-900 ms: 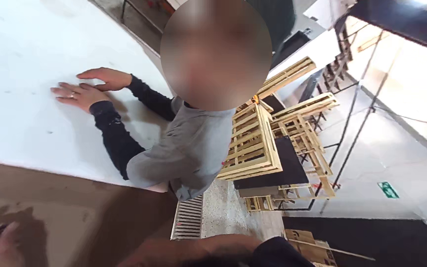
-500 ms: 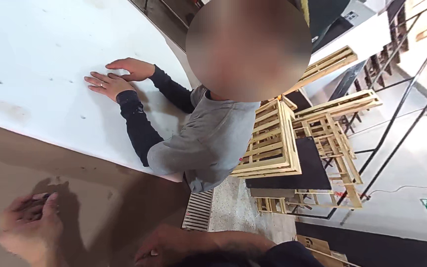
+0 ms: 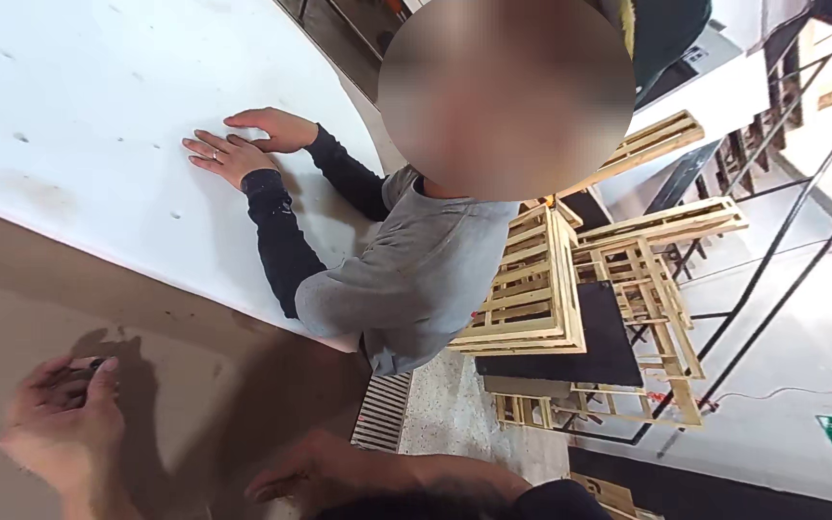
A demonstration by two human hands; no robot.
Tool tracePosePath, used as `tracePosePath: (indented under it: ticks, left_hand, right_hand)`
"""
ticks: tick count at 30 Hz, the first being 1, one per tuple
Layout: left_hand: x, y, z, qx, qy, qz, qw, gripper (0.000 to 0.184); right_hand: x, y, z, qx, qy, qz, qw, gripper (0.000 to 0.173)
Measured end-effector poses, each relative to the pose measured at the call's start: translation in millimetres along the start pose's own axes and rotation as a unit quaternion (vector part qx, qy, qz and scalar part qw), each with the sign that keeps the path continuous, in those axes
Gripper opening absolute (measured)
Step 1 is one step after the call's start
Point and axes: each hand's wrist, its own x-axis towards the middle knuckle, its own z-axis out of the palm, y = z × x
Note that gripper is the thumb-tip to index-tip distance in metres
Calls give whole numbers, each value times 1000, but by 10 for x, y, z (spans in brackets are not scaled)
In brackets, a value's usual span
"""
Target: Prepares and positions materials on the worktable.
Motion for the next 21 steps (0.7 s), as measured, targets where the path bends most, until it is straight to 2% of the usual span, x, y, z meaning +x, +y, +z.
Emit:
tracePosePath:
  ticks: [7,12,16,21]
  left_hand:
    - [2,-14,-9,-9,-2,10,1000,52]
    - [3,-27,-14,-10,-8,16,1000,51]
    - [-3,9,-22,-5,-5,19,1000,51]
    - [-12,60,-20,8,-5,9,1000,50]
  right_hand:
    - [35,2,-7,39,-7,17,999,22]
    - [16,-14,16,-7,-17,55,998,34]
    - [-39,52,52,-61,21,41,997,18]
    - [-20,-96,36,-60,-5,165,984,20]
